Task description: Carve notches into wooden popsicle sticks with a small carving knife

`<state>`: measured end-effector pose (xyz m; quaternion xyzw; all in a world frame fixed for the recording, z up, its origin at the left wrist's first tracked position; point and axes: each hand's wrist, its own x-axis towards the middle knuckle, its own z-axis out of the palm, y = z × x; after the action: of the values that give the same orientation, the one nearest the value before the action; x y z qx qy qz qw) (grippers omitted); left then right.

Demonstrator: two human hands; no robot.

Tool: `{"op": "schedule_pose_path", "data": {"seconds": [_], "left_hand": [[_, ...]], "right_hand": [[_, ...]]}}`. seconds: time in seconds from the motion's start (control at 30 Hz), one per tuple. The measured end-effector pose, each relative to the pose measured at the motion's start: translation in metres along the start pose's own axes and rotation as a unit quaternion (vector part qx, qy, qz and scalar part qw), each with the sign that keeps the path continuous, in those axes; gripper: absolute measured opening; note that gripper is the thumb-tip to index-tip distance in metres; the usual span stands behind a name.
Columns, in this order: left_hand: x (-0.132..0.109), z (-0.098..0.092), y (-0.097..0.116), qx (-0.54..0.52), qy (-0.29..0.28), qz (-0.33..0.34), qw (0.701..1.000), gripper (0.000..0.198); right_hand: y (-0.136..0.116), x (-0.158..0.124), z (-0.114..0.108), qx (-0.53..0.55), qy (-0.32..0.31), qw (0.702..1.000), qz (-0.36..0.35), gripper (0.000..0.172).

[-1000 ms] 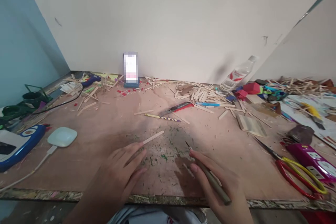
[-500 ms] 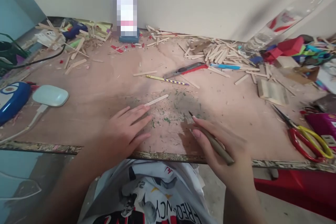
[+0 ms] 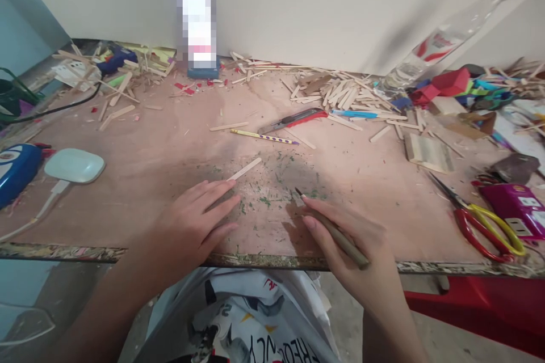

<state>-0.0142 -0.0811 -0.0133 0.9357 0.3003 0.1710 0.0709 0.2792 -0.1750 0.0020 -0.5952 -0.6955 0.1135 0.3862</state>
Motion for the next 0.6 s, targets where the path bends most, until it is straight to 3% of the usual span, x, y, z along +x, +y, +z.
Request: {"op": "schedule_pose_path", "data": {"seconds": [0.1, 0.23, 0.4, 0.47, 0.6], "left_hand": [[0.000, -0.001, 0.002, 0.001, 0.006, 0.006, 1.000, 0.034], [0.006, -0.012, 0.000, 0.013, -0.013, 0.069, 0.997, 0.027], [0.036, -0.027, -0.024, 0.041, -0.031, 0.128, 0.991, 0.015], [0.052, -0.028, -0.034, 0.043, -0.032, 0.123, 0.991, 0.022], [0.074, -0.020, -0.044, 0.008, -0.039, 0.083, 0.996, 0.022]], "right_hand": [[-0.001, 0.001, -0.003, -0.001, -0.002, 1.000, 0.000, 0.028], [-0.010, 0.012, -0.015, 0.000, -0.002, 1.000, 0.015, 0.027], [-0.030, 0.062, -0.030, 0.067, -0.069, 0.995, 0.018, 0.022], [-0.035, 0.089, -0.025, 0.097, -0.083, 0.992, 0.015, 0.019], [-0.029, 0.125, 0.001, 0.205, -0.106, 0.966, 0.118, 0.014]]}}
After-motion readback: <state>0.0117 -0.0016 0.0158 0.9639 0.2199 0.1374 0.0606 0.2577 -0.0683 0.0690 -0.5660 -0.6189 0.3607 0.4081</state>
